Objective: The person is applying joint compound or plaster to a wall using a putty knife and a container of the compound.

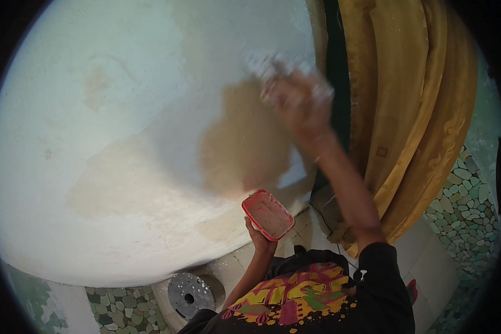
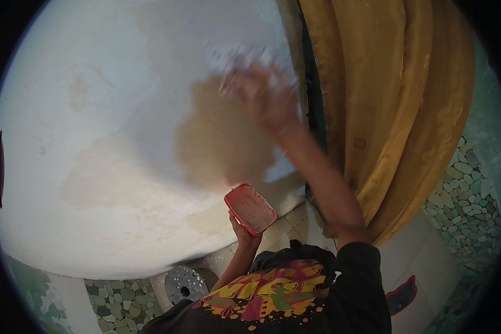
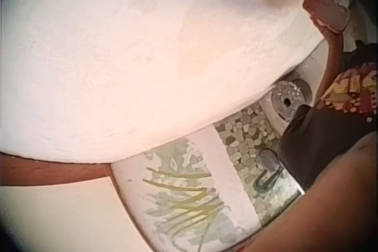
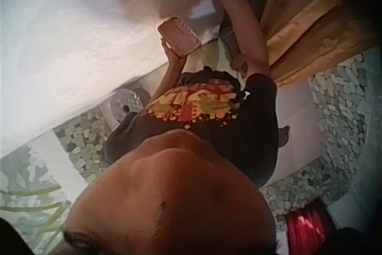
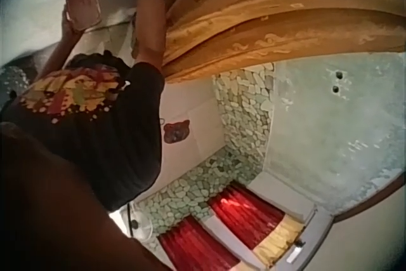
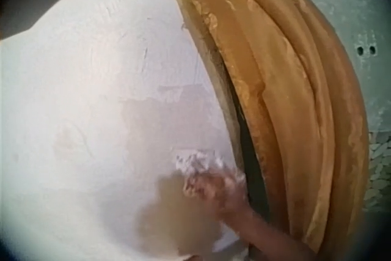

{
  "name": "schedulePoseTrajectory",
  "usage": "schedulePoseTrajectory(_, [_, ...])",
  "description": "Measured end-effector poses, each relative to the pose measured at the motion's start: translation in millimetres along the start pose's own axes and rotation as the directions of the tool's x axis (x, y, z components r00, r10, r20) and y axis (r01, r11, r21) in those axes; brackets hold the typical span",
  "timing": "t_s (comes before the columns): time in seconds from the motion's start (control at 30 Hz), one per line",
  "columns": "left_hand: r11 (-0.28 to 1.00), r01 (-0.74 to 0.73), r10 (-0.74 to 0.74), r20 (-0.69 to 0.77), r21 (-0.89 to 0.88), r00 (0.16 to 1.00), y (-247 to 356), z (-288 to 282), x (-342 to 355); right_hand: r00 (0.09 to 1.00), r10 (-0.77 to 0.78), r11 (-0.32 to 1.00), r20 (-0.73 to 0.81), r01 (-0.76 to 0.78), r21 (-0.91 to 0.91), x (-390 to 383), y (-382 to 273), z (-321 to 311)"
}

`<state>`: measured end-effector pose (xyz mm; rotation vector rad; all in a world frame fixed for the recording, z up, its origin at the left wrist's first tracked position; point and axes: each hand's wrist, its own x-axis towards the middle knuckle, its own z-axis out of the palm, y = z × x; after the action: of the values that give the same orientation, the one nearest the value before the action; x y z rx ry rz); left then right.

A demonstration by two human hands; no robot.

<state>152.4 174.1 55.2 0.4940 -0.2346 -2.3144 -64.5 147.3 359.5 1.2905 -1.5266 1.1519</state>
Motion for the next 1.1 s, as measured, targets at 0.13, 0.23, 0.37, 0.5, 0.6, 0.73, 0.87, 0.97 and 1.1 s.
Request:
schedulePoseTrajectory(0.13, [0.999,0.051,-0.051,-0.004,0.001,0.999,3.7,-5.8,6.4,0.986,-0.134,0.991,0.102,0.134,0.012,-74.3,-59.5,19.7])
schedulePoseTrajectory(0.23, [0.997,0.082,-0.083,0.028,0.011,0.996,6.0,-3.2,6.7,0.984,-0.129,0.987,0.121,0.116,0.109,-67.8,-57.0,14.1])
schedulePoseTrajectory(0.37, [0.997,0.072,-0.07,0.069,-0.024,0.995,8.6,-9.5,3.7,0.929,0.348,0.709,0.123,-0.347,0.614,-16.2,-34.1,10.9])
schedulePoseTrajectory(0.5, [0.996,0.077,-0.075,-0.039,0.05,0.996,-0.4,-17.2,6.0,0.954,-0.167,0.976,-0.251,0.125,-0.177,33.1,42.0,25.9])
schedulePoseTrajectory(0.6, [0.994,0.102,-0.102,-0.014,0.024,0.995,-2.2,-17.1,4.3,0.923,-0.187,0.978,-0.337,0.145,-0.147,32.8,64.4,35.0])
schedulePoseTrajectory(0.73, [0.996,0.084,-0.084,-0.057,-0.009,0.995,4.6,-19.0,2.6,0.967,-0.214,0.977,-0.14,0.214,-0.013,9.1,51.5,18.7])
schedulePoseTrajectory(0.87, [0.993,0.111,-0.109,-0.045,0.034,0.993,7.7,-19.0,3.9,0.947,-0.312,0.95,-0.072,0.312,-0.011,9.3,48.2,-5.6])
schedulePoseTrajectory(0.97, [0.994,0.112,-0.112,0.015,0.003,0.994,6.6,-16.2,7.1,0.976,-0.136,0.987,-0.172,0.149,0.067,44.7,39.8,-23.3])
schedulePoseTrajectory(1.1, [0.997,0.079,-0.079,-0.03,0.007,0.996,2.6,-13.3,9.3,0.984,-0.176,0.984,-0.029,0.175,-0.038,35.9,17.0,-18.4])
